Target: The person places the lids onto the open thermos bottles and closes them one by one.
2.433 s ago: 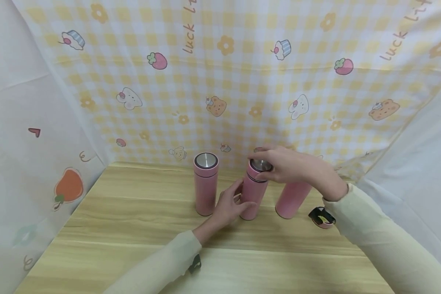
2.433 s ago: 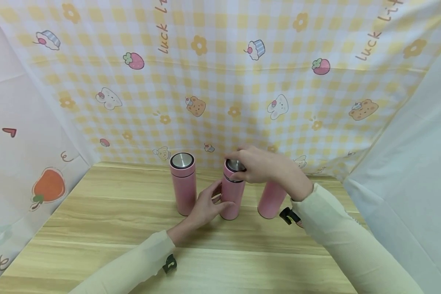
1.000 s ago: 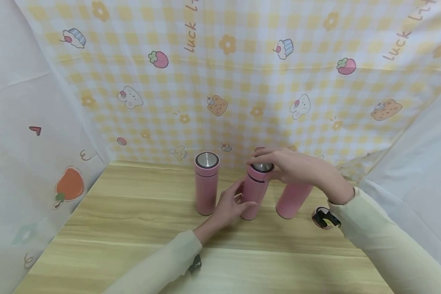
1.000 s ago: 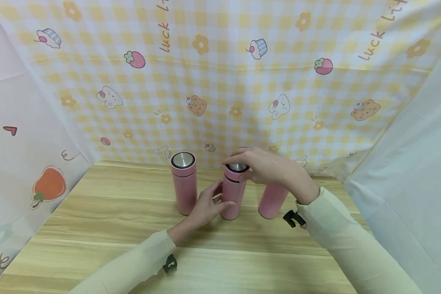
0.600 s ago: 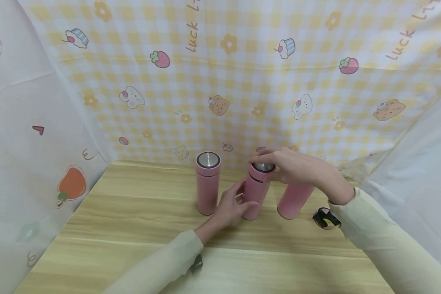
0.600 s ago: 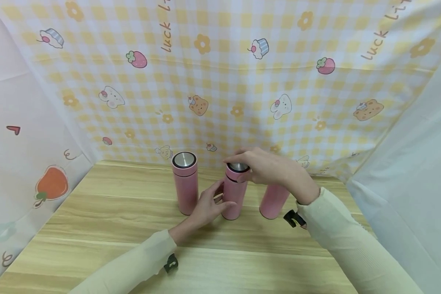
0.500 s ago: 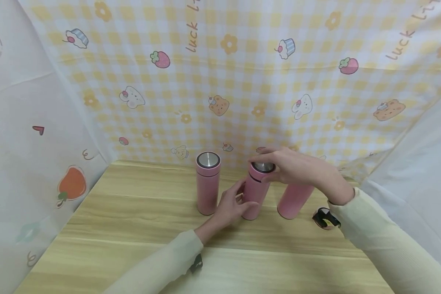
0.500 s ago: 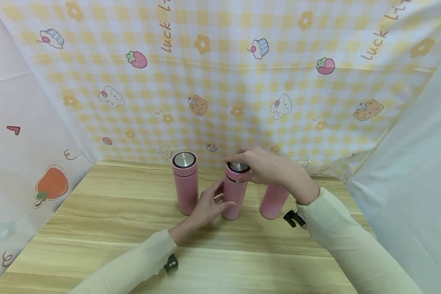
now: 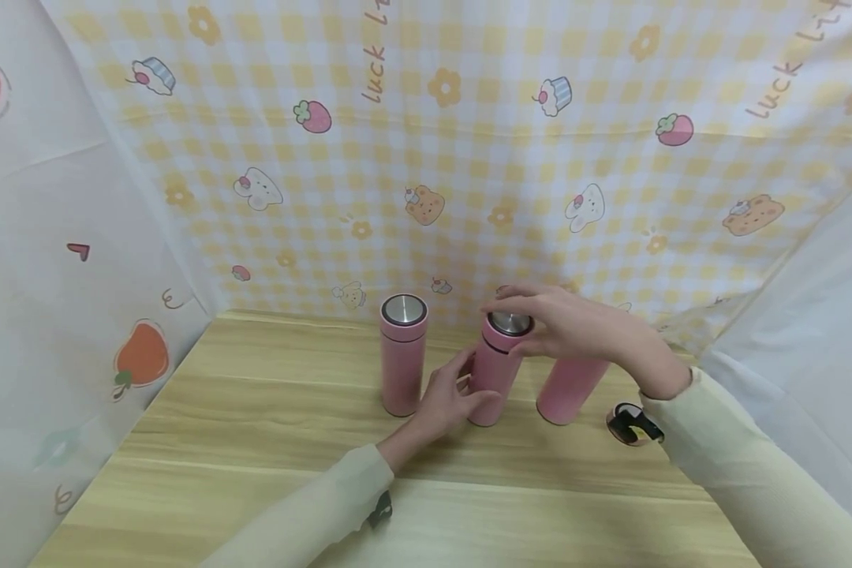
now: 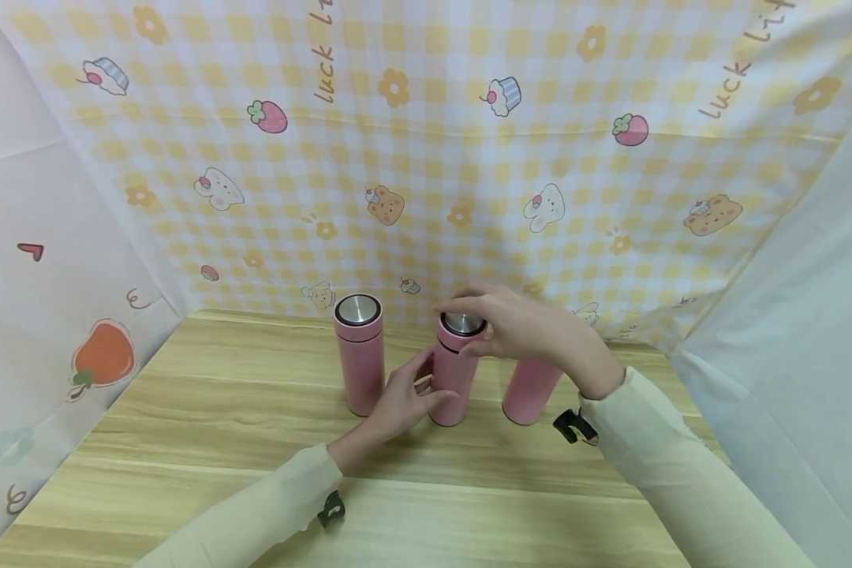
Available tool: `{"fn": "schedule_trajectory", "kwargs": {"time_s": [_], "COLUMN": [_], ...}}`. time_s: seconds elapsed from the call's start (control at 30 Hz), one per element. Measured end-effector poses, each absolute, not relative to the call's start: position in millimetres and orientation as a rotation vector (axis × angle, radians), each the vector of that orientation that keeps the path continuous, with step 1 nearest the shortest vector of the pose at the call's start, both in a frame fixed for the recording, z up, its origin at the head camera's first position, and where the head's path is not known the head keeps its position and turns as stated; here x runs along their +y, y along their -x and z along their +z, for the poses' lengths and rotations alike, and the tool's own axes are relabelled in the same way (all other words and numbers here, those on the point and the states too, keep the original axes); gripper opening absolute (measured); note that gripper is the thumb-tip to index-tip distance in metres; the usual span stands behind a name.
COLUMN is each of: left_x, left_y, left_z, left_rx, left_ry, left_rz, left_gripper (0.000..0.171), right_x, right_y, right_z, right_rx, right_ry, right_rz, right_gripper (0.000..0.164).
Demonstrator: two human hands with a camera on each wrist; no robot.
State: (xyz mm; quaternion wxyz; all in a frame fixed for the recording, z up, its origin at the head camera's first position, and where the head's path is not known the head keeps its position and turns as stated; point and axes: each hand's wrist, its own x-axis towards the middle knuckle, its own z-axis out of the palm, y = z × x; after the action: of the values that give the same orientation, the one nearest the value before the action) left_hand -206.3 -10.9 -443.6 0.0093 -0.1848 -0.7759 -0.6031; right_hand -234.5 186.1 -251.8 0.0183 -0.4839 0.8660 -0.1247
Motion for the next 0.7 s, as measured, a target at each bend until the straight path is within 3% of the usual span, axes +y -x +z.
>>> {"fn": "schedule_trajectory", "kwargs": {"time_s": [0.23,0.7], "left_x": [-10.8,-10.8], "left_y": [206.0,205.8], "left_z": [-442.6,-443.5], "left_rx": [-2.427,-2.424], "left_ry": [0.569,0.570], "left_rz": [-1.887,-1.889], "left_gripper": [0.075,0.074], "right_x": [188.0,185.6], "right_y": [237.4,233.8], "right_z": [-253.1,-251.9], "right_rx": [2.631,2.673], "right_ry": [1.585,1.494], "right_rz": [-0.424,-0.386], "right_gripper": [0.052,0.055]}}
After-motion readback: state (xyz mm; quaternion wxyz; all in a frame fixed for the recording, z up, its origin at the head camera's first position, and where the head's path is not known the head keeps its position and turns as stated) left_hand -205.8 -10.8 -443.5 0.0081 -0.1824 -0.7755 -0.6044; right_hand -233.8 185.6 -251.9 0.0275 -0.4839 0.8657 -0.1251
